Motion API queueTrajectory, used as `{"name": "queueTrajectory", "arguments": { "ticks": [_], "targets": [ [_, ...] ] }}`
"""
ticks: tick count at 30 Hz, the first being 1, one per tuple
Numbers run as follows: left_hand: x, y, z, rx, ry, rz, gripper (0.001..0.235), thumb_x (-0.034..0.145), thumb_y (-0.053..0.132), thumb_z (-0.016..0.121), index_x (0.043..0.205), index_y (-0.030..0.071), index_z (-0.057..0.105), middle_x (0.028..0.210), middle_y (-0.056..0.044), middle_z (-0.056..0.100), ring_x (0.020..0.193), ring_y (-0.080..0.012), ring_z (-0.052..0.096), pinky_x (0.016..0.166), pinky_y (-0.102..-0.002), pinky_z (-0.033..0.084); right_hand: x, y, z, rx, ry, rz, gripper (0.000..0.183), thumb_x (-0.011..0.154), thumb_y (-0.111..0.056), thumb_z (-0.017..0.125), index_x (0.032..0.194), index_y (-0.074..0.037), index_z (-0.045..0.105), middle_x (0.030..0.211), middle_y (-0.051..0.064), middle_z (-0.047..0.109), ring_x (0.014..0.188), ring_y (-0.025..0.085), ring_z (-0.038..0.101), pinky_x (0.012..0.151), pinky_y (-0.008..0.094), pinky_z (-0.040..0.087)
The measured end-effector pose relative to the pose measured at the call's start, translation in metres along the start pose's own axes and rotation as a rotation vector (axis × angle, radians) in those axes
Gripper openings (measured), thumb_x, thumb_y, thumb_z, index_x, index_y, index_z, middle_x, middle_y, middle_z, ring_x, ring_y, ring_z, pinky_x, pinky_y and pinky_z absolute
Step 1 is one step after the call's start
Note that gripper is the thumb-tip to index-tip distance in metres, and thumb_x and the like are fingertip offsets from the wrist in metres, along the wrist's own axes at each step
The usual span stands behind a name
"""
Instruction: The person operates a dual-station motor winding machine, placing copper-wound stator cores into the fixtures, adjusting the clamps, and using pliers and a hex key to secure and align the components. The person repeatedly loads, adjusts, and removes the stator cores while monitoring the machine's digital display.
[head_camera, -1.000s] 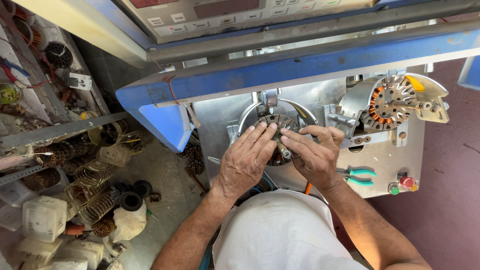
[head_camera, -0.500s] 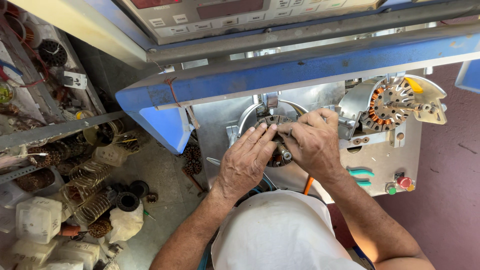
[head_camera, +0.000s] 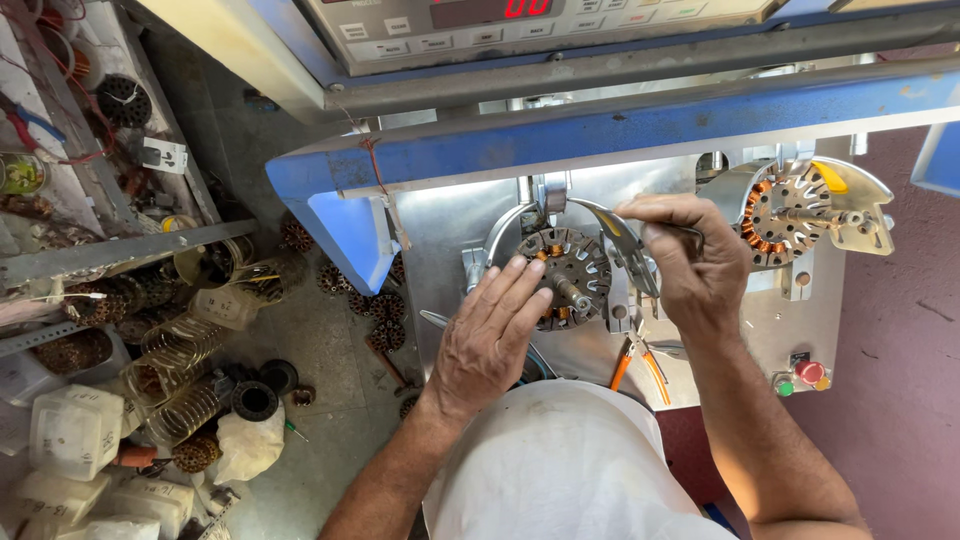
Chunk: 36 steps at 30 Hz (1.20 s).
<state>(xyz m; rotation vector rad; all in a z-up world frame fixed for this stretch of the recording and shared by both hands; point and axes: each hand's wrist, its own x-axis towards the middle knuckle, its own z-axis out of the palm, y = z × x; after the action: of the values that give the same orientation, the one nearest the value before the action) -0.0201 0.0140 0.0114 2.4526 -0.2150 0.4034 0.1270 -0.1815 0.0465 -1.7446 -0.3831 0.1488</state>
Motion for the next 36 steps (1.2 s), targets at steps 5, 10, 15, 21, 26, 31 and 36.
{"name": "queueTrajectory", "arguments": {
  "ticks": [5, 10, 15, 21, 26, 31, 36],
  "targets": [
    [-0.023, 0.011, -0.007, -0.015, 0.084, -0.041, 0.053, 0.093, -0.002, 0.065, 0.141, 0.014, 0.048, 0.15, -0.008, 0.057, 0.144, -0.0262, 0.049, 0.124, -0.045, 0.04, 0.016, -0.004, 0.015, 0.14, -0.186, 0.273, 0.027, 0.104, -0.008, 0.051, 0.121, -0.005, 0.071, 0.096, 0.004, 0.065, 0.083, 0.014, 0.057, 0.074, 0.03, 0.048],
    [-0.039, 0.023, -0.011, -0.095, 0.123, -0.08, 0.05, 0.089, -0.004, 0.068, 0.134, 0.011, 0.055, 0.139, -0.006, 0.063, 0.126, -0.0257, 0.061, 0.106, -0.042, 0.052, 0.032, -0.013, 0.036, -0.648, -0.428, -0.067, 0.021, 0.09, -0.021, 0.075, 0.109, -0.01, 0.076, 0.086, 0.007, 0.064, 0.076, 0.02, 0.067, 0.066, 0.035, 0.055],
    [-0.045, 0.03, -0.003, -0.35, -0.007, -0.289, 0.03, 0.088, -0.003, 0.068, 0.116, 0.007, 0.066, 0.109, -0.008, 0.074, 0.097, -0.0259, 0.072, 0.085, -0.039, 0.058, 0.039, -0.009, 0.053, -0.794, -0.458, -0.112, 0.026, 0.086, -0.032, 0.081, 0.103, -0.012, 0.077, 0.089, 0.004, 0.066, 0.075, 0.019, 0.069, 0.061, 0.037, 0.056],
    [-0.05, 0.025, 0.004, -0.529, -0.141, -0.532, 0.017, 0.094, 0.009, 0.065, 0.11, 0.005, 0.07, 0.104, -0.01, 0.075, 0.096, -0.0246, 0.074, 0.087, -0.038, 0.059, 0.033, 0.004, 0.042, -0.843, -0.448, -0.121, 0.012, 0.092, -0.026, 0.077, 0.092, -0.014, 0.078, 0.087, 0.001, 0.075, 0.069, 0.016, 0.071, 0.061, 0.033, 0.058],
    [-0.053, 0.02, 0.01, -0.541, -0.202, -0.599, 0.017, 0.096, 0.011, 0.063, 0.111, 0.006, 0.071, 0.104, -0.008, 0.075, 0.098, -0.0213, 0.074, 0.088, -0.036, 0.06, 0.017, 0.008, 0.031, -0.814, -0.407, -0.169, 0.009, 0.093, -0.023, 0.077, 0.094, -0.013, 0.078, 0.088, 0.002, 0.077, 0.07, 0.015, 0.072, 0.06, 0.032, 0.058],
    [-0.053, 0.018, 0.01, -0.532, -0.196, -0.586, 0.017, 0.096, 0.011, 0.064, 0.111, 0.006, 0.07, 0.106, -0.009, 0.075, 0.1, -0.0227, 0.073, 0.09, -0.037, 0.059, 0.009, 0.007, 0.031, -0.884, -0.43, -0.142, 0.01, 0.092, -0.023, 0.076, 0.097, -0.015, 0.078, 0.085, 0.002, 0.077, 0.067, 0.017, 0.072, 0.058, 0.035, 0.057],
    [-0.052, 0.018, 0.006, -0.524, -0.181, -0.581, 0.017, 0.096, 0.011, 0.064, 0.11, 0.007, 0.07, 0.105, -0.008, 0.075, 0.102, -0.0245, 0.072, 0.09, -0.039, 0.057, 0.004, 0.006, 0.031, -0.957, -0.492, -0.074, 0.01, 0.091, -0.026, 0.075, 0.097, -0.018, 0.078, 0.08, 0.001, 0.077, 0.064, 0.017, 0.071, 0.057, 0.037, 0.056]
  ]
}}
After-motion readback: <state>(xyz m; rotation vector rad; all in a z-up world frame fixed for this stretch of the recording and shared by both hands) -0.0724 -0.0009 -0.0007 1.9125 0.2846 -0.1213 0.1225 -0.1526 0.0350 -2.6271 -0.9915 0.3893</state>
